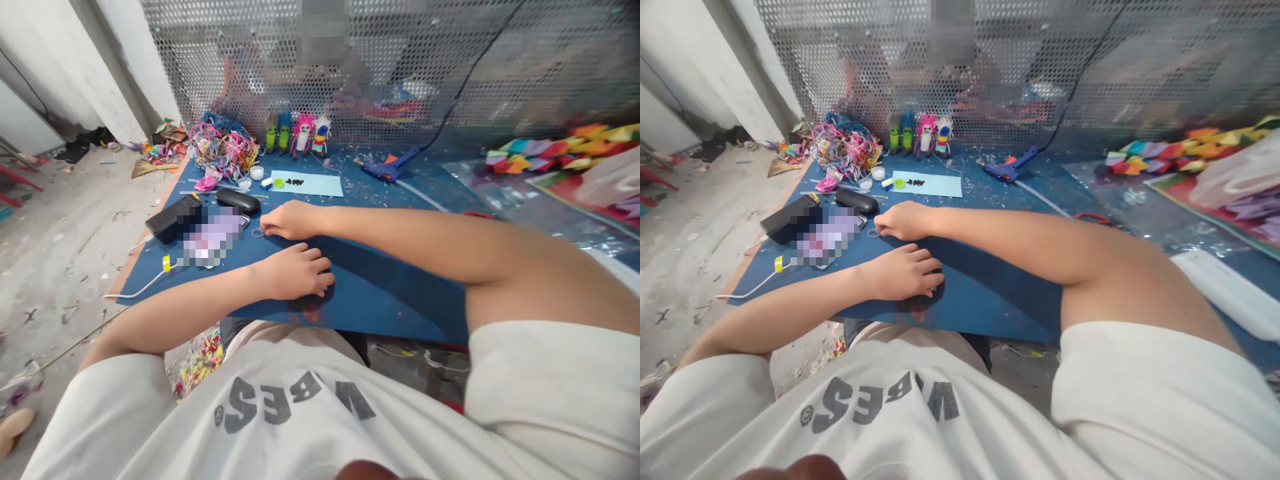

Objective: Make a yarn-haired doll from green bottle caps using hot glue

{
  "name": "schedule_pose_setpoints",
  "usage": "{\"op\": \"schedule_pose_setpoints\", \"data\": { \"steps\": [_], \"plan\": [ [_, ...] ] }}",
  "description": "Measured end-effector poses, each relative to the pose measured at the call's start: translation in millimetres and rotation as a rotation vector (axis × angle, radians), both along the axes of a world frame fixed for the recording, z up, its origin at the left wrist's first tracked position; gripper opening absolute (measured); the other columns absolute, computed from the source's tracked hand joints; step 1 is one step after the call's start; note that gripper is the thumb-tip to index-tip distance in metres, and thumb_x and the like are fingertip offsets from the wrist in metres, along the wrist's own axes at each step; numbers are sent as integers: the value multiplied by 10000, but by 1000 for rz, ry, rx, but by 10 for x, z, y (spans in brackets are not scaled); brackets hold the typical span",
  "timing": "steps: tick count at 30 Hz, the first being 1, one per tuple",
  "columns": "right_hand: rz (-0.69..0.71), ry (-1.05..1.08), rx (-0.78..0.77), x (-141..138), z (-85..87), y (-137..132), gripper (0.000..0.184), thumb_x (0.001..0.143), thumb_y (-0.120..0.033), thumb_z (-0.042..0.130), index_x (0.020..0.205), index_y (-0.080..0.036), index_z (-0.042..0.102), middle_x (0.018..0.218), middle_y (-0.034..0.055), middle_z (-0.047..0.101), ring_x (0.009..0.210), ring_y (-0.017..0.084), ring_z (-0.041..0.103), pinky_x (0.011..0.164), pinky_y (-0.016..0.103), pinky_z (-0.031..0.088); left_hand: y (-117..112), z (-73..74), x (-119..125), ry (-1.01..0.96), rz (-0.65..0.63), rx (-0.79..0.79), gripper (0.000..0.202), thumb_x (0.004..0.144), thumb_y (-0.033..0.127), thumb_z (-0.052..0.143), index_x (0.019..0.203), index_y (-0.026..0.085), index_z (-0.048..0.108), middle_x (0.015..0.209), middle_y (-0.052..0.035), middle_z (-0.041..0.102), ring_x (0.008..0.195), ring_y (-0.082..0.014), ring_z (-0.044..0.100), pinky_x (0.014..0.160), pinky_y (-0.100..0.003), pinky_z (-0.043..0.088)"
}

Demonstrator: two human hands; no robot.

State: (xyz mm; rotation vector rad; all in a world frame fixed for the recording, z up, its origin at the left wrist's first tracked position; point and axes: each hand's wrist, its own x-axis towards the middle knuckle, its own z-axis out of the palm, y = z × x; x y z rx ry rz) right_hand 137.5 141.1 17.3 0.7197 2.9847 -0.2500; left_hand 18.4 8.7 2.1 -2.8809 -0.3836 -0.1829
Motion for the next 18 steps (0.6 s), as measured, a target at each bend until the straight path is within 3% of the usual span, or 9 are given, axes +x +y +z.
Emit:
{"op": "schedule_pose_setpoints", "data": {
  "steps": [2,4,6,7,9,11,13,15,18],
  "plan": [
    [54,0,-40,-146,199,234,125,1041,-277,665,1059,-226,778,1038,60,834,953,238,743,799,342,466,32,-4,-41,-14,-8,-5,323,1161,456,633,1311,212,783,1275,-115,798,1083,-282,706,820,-425,429],
    [1,144,25,-270,508,533,117,999,-279,676,970,-211,767,983,72,813,909,223,706,853,355,509,68,3,-79,-35,19,37,254,1186,290,556,1252,202,785,1193,-110,798,1032,-274,713,802,-424,401],
    [-87,283,119,-406,893,854,231,1042,-320,579,1095,-188,762,1175,123,800,1014,240,689,956,404,527,107,15,-105,-48,114,90,292,1155,120,491,1149,167,780,1099,-120,786,979,-278,716,782,-427,366],
    [-142,362,166,-484,1089,1006,318,1087,-400,519,1181,-195,744,1240,128,780,1041,247,679,976,430,532,131,21,-117,-49,181,103,305,1130,67,481,1106,150,773,1065,-130,780,968,-286,718,771,-427,349],
    [-297,534,219,-658,1424,1269,490,1098,-686,501,1224,-270,729,1178,71,774,1040,247,667,973,445,553,194,29,-145,-41,310,92,296,1097,26,488,1081,127,766,1035,-152,775,969,-307,724,748,-420,317],
    [-393,599,294,-837,1620,1460,723,1010,-935,518,1252,-287,728,1055,69,761,1122,267,644,1012,460,545,272,31,-187,-31,428,63,283,1076,9,501,1077,110,766,1012,-170,772,962,-322,726,730,-411,295],
    [-412,510,340,-982,1657,1589,829,918,-1004,586,1255,-265,751,979,64,745,1187,292,650,1030,461,540,347,29,-236,-27,520,41,285,1071,9,505,1064,98,775,1018,-188,774,986,-338,727,740,-411,307],
    [-400,297,238,-1050,1580,1689,884,855,-965,704,1328,-220,749,991,45,759,1168,273,658,1043,450,537,396,23,-279,-45,593,41,312,1089,31,486,1092,83,793,1113,-221,787,1056,-362,723,786,-426,354],
    [-363,128,81,-956,1391,1835,991,711,-865,912,1422,-206,708,1075,25,794,1079,227,642,1064,431,523,398,10,-299,-117,695,67,397,1102,54,440,1332,51,763,1397,-278,746,1179,-397,703,882,-472,422]
  ]
}}
